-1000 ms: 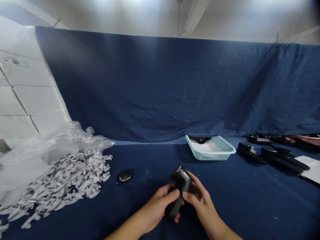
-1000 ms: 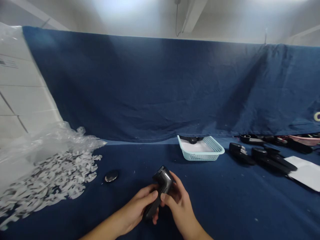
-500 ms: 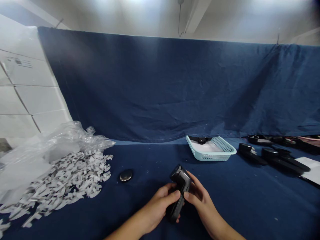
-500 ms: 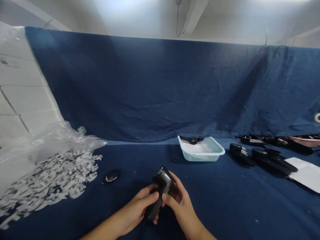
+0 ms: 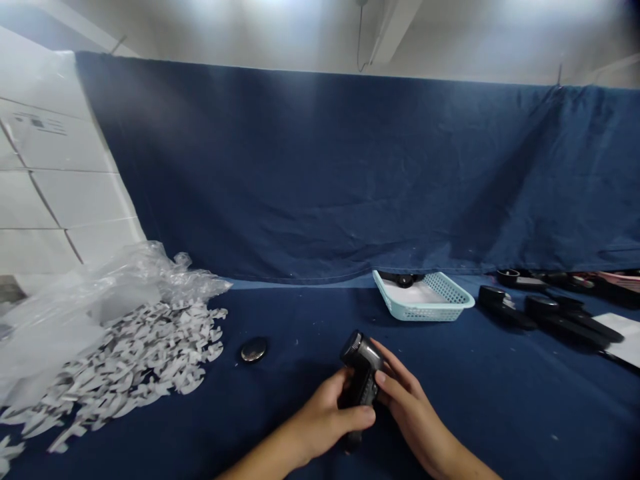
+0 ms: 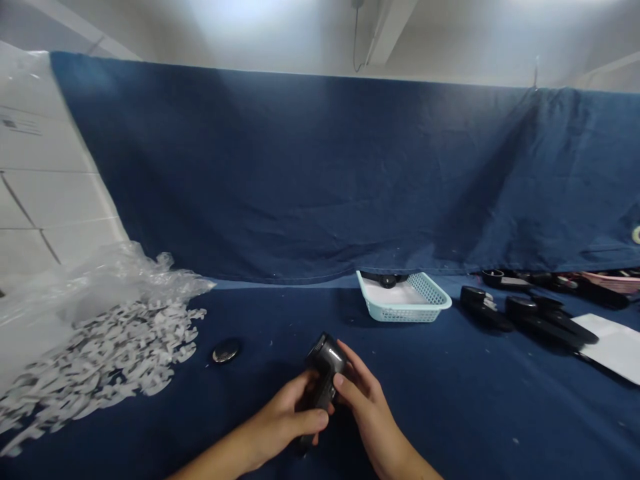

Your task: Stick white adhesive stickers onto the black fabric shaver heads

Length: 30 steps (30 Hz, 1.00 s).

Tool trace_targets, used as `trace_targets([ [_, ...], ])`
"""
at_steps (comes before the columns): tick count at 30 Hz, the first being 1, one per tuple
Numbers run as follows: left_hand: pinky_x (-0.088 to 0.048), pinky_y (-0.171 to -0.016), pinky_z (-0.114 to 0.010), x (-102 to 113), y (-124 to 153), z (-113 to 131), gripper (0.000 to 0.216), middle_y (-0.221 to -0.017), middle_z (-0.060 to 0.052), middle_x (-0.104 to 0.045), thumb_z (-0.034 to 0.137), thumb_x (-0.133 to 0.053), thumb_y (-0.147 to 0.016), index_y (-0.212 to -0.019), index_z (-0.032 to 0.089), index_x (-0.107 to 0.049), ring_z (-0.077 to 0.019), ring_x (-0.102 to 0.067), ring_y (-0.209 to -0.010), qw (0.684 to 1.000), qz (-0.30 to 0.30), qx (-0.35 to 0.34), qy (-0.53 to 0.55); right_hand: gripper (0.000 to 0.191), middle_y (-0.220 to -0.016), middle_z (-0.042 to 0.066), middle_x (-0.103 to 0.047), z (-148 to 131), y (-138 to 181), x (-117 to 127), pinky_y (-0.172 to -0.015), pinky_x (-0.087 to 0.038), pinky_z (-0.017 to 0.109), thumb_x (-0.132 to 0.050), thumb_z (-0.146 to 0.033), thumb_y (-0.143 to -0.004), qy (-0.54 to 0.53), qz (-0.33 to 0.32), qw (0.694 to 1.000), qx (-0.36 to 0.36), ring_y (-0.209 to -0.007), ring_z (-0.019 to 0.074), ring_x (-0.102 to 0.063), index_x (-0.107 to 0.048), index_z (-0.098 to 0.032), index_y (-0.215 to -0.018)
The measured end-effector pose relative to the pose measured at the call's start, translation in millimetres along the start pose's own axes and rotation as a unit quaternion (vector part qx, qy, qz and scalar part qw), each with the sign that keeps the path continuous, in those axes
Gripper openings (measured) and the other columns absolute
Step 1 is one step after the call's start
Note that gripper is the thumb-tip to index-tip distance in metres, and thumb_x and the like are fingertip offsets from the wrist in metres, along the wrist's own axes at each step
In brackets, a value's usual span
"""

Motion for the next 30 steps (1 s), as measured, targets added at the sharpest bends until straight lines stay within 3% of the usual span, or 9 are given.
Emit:
trace_targets([
  [4,-0.044,-0.065,-0.026,-2,-1,-1,0.058,-0.1,-0.005,-0.06,0.031,-0.066,-0.079,-0.134,0.019,-0.048,-0.0138,-0.053,-0.07,1.0,-0.005,-0.014,-0.013,0.051,-0.125,0.004,-0.064,-1,0,-1,-0.106,-0.035,0.042,-0.069,-0.035,-0.084,0.005,-0.006,1.0,-0.003,-0.116,0.0242,-0.056,-0.055,-0.03,-0.132],
  [10,-0.044,-0.065,-0.025,-2,0,-1,0.054,-0.105,-0.005,-0.06,0.03,-0.061,-0.084,-0.136,0.02,-0.047,-0.0132,-0.053,-0.071,0.998,0.003,-0.039,-0.044,0.052,-0.109,0.003,-0.068,-5,-1,-2,-0.096,-0.042,0.04,-0.07,-0.033,-0.082,0.03,-0.02,0.999,-0.001,-0.091,0.0206,-0.061,-0.055,-0.031,-0.131],
  [14,-0.043,-0.067,-0.026,-1,1,-1,0.053,-0.103,-0.004,-0.06,0.027,-0.061,-0.084,-0.135,0.02,-0.047,-0.0141,-0.053,-0.074,0.998,0.009,-0.046,-0.052,0.053,-0.115,0.004,-0.066,-8,0,-5,-0.093,-0.043,0.038,-0.072,-0.033,-0.08,0.043,-0.031,0.999,0.009,-0.102,0.0228,-0.058,-0.055,-0.032,-0.131],
  [21,-0.043,-0.069,-0.026,1,2,0,0.051,-0.092,-0.002,-0.059,0.028,-0.062,-0.084,-0.134,0.02,-0.05,-0.0148,-0.052,-0.074,0.997,0.012,-0.054,-0.054,0.058,-0.118,0.004,-0.066,-11,0,-5,-0.093,-0.044,0.039,-0.078,-0.038,-0.074,0.059,-0.017,0.998,0.01,-0.11,0.0257,-0.057,-0.057,-0.032,-0.128],
  [25,-0.045,-0.074,-0.029,1,1,1,0.05,-0.096,-0.003,-0.062,0.028,-0.062,-0.084,-0.132,0.019,-0.051,-0.0166,-0.054,-0.078,0.997,0.018,-0.063,-0.048,0.059,-0.12,0.005,-0.067,-9,2,-5,-0.097,-0.043,0.042,-0.076,-0.038,-0.075,0.055,-0.01,0.998,0.005,-0.11,0.0267,-0.058,-0.056,-0.031,-0.13],
  [30,-0.043,-0.094,-0.036,3,4,23,0.047,-0.107,-0.007,-0.066,0.025,-0.069,-0.078,-0.123,0.017,-0.058,-0.0249,-0.058,-0.102,0.98,0.096,-0.149,-0.095,0.056,-0.13,0.005,-0.064,-4,3,-2,-0.108,-0.035,0.049,-0.072,-0.04,-0.078,0.032,0.027,0.999,0.016,-0.124,0.0299,-0.053,-0.056,-0.03,-0.131],
])
Point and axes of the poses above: each hand's wrist, its own y-axis away from the middle knuckle, its own x-axis out of the back of the hand, z = x × y, the point moved 9 cm from there along -y, towards the middle knuckle
